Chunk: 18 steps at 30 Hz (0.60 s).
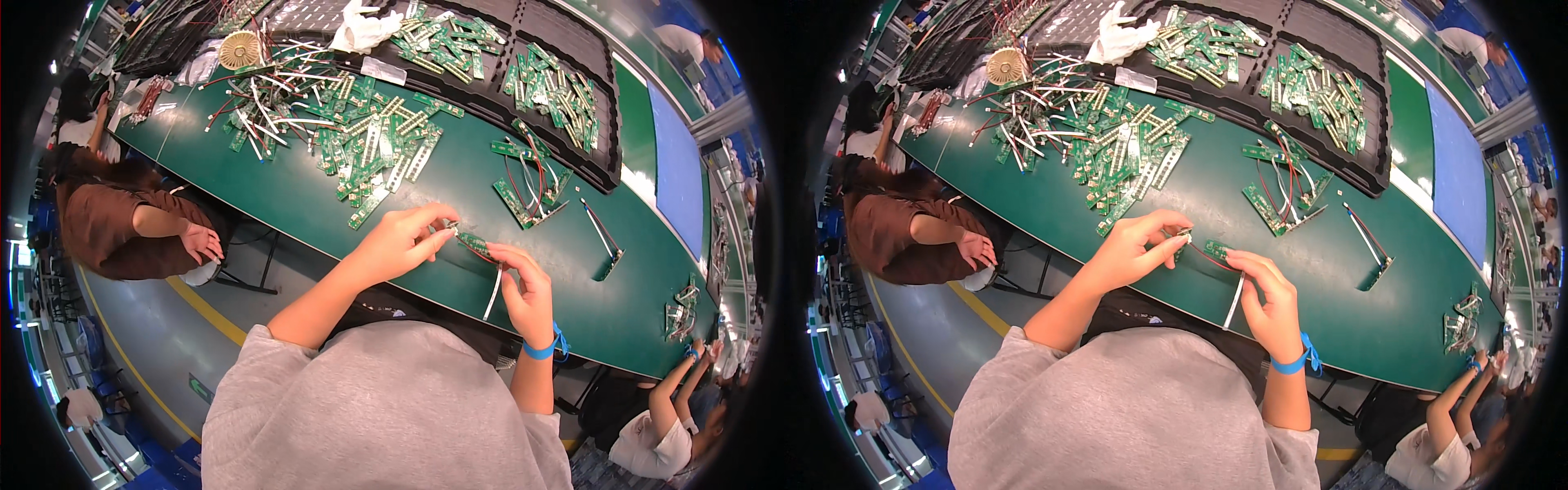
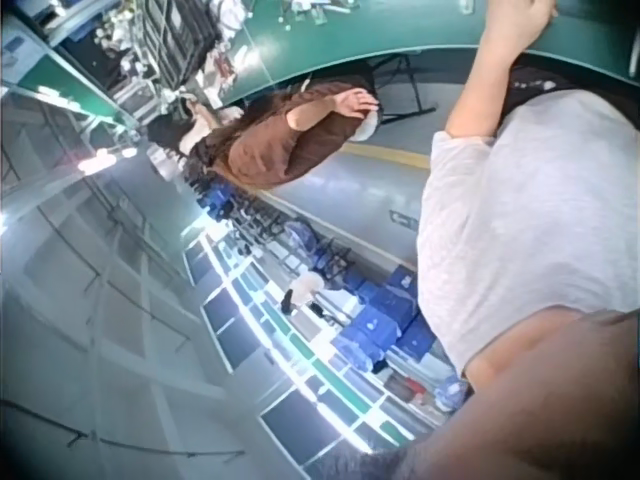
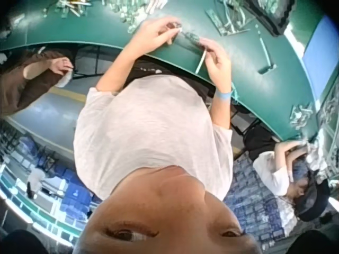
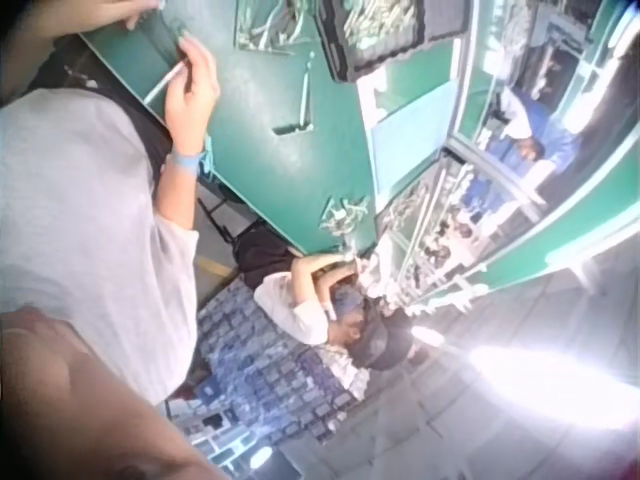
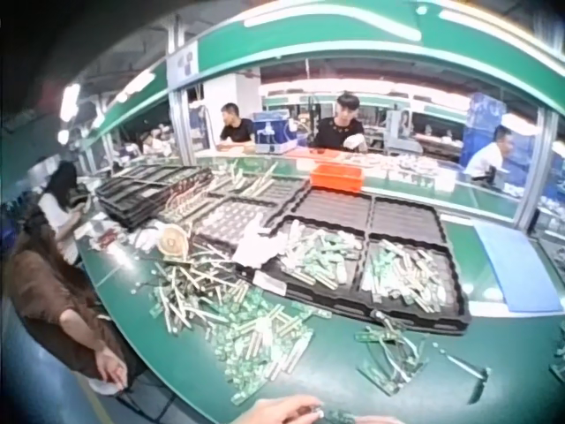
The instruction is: Assembling electronic components by connecting wire harnesses to printed circuit boards.
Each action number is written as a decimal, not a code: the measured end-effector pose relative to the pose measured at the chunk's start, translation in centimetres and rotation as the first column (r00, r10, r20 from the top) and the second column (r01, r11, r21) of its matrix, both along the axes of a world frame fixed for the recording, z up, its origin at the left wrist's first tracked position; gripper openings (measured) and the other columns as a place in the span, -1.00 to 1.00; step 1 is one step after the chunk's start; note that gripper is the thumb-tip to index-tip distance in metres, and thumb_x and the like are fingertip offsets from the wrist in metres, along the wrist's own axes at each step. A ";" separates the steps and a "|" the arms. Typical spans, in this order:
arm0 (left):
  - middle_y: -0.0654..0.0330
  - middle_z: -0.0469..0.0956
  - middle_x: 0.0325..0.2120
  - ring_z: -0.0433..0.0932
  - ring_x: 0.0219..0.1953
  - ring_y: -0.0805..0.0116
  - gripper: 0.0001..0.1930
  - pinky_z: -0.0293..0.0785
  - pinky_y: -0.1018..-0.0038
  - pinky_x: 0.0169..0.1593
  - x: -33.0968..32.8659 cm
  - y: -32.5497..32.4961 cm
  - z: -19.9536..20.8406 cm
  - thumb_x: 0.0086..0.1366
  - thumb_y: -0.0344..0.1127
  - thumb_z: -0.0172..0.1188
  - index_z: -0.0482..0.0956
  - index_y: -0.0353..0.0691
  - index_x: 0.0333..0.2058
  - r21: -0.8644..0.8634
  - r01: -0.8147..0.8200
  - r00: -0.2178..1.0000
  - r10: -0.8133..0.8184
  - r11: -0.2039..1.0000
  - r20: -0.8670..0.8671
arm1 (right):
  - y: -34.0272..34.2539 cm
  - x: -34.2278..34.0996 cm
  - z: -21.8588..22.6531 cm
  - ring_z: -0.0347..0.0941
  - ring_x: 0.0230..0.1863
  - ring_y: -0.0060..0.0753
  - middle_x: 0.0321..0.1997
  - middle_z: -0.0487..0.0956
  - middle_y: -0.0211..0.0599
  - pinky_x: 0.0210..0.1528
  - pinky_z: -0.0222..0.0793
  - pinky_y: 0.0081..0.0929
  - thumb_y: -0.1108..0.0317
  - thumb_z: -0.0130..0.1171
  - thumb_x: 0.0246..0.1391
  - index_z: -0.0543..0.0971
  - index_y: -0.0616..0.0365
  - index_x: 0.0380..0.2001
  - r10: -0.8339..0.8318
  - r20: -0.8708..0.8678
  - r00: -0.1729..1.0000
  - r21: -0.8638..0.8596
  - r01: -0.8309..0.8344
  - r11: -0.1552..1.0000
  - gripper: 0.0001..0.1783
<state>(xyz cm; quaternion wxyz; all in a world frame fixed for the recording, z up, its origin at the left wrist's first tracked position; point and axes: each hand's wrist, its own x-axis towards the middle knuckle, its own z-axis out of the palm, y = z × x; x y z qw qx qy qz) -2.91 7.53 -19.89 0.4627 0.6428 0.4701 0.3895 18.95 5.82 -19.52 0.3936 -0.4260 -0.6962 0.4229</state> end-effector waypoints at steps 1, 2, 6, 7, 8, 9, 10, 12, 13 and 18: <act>0.23 0.51 -0.49 0.53 -0.58 0.53 -0.83 0.40 0.63 -0.47 0.0 -0.1 0.0 0.14 -0.45 0.11 0.45 -0.29 -0.25 0.003 -0.006 1.000 0.006 1.000 0.007 | 0.0 0.0 -0.1 0.45 -0.13 -0.27 -0.15 0.51 -0.14 -0.13 0.34 -0.50 0.75 -0.09 -0.19 0.49 0.26 -0.25 -0.001 0.035 0.999 0.030 0.000 1.000 -0.63; 0.23 0.51 -0.49 0.53 -0.58 0.53 -0.83 0.40 0.63 -0.47 0.0 -0.1 0.0 0.14 -0.45 0.11 0.45 -0.29 -0.25 0.009 -0.015 1.000 0.015 1.000 0.001 | -0.2 0.0 -0.1 0.46 -0.15 -0.24 -0.18 0.52 -0.14 -0.14 0.35 -0.48 0.76 -0.08 -0.19 0.49 0.26 -0.26 -0.013 0.050 0.999 0.027 0.012 1.000 -0.63; 0.23 0.50 -0.49 0.53 -0.56 0.53 -0.84 0.41 0.63 -0.46 0.2 -0.4 0.0 0.15 -0.45 0.10 0.45 -0.28 -0.26 0.017 -0.033 0.999 0.033 0.999 0.028 | -0.6 0.1 -0.1 0.46 -0.16 -0.23 -0.22 0.53 -0.15 -0.15 0.36 -0.49 0.72 -0.03 -0.17 0.50 0.27 -0.30 -0.028 0.080 0.996 0.057 0.023 0.998 -0.70; 0.20 0.50 -0.50 0.51 -0.57 0.50 -0.84 0.40 0.60 -0.48 0.3 -0.4 -0.1 0.17 -0.42 0.09 0.44 -0.28 -0.25 0.048 -0.030 0.998 0.028 0.998 0.048 | -0.7 0.1 -0.2 0.47 -0.17 -0.25 -0.23 0.53 -0.15 -0.16 0.36 -0.50 0.69 0.00 -0.16 0.50 0.27 -0.32 -0.037 0.051 0.998 0.033 0.035 0.999 -0.73; 0.16 0.49 -0.52 0.49 -0.59 0.48 -0.83 0.39 0.57 -0.51 0.3 -0.5 -0.2 0.18 -0.39 0.08 0.42 -0.27 -0.24 0.079 -0.026 0.997 0.021 0.997 0.068 | -0.8 0.1 -0.2 0.47 -0.18 -0.26 -0.25 0.54 -0.16 -0.18 0.36 -0.51 0.67 0.03 -0.15 0.51 0.28 -0.34 -0.048 0.024 0.999 0.008 0.048 0.999 -0.77; 0.16 0.49 -0.52 0.49 -0.59 0.48 -0.83 0.39 0.57 -0.51 0.1 -0.6 -0.1 0.18 -0.39 0.08 0.42 -0.27 -0.24 0.074 -0.025 0.998 0.021 0.997 0.065 | -0.9 -0.1 -0.1 0.49 -0.28 -0.37 -0.30 0.55 -0.18 -0.28 0.36 -0.57 0.59 0.06 -0.07 0.52 0.29 -0.37 -0.067 0.003 0.998 0.013 0.067 0.998 -0.86; 0.16 0.49 -0.52 0.50 -0.57 0.47 -0.84 0.40 0.56 -0.49 0.2 -0.7 -0.1 0.18 -0.39 0.07 0.42 -0.27 -0.25 0.066 -0.021 0.998 0.016 0.998 0.066 | -1.0 -0.1 -0.1 0.49 -0.28 -0.37 -0.30 0.55 -0.18 -0.28 0.36 -0.57 0.59 0.06 -0.07 0.52 0.29 -0.37 -0.070 0.006 0.998 0.006 0.070 0.998 -0.86; 0.17 0.49 -0.52 0.51 -0.56 0.46 -0.84 0.41 0.55 -0.47 0.3 -1.0 -0.1 0.19 -0.39 0.07 0.41 -0.28 -0.26 0.048 -0.008 0.997 0.005 0.999 0.072 | -1.1 -0.2 -0.1 0.47 -0.39 -0.49 -0.36 0.55 -0.21 -0.40 0.31 -0.65 0.53 0.02 0.02 0.52 0.33 -0.35 -0.124 -0.200 0.972 -0.255 0.070 0.964 -0.86; 0.17 0.50 -0.47 0.53 -0.53 0.47 -0.87 0.44 0.56 -0.43 0.3 -1.1 -0.1 0.19 -0.44 0.06 0.41 -0.31 -0.28 0.058 -0.008 0.996 0.003 0.998 0.084 | -1.0 -0.4 -0.2 0.43 -0.49 -0.59 -0.43 0.53 -0.24 -0.50 0.25 -0.71 0.49 0.00 0.07 0.51 0.36 -0.33 -0.147 -0.294 0.944 -0.327 0.045 0.944 -0.84; 0.07 0.52 -0.39 0.54 -0.43 0.45 -0.91 0.48 0.55 -0.31 0.3 -1.8 -0.5 0.21 -0.50 0.01 0.34 -0.37 -0.32 0.078 0.005 0.983 -0.020 0.997 0.183 | -0.8 -1.5 -0.1 0.35 -0.60 -0.68 -0.52 0.49 -0.35 -0.57 0.20 -0.79 0.49 0.05 0.05 0.47 0.33 -0.25 -0.203 -0.408 0.890 -0.528 -0.049 0.848 -0.82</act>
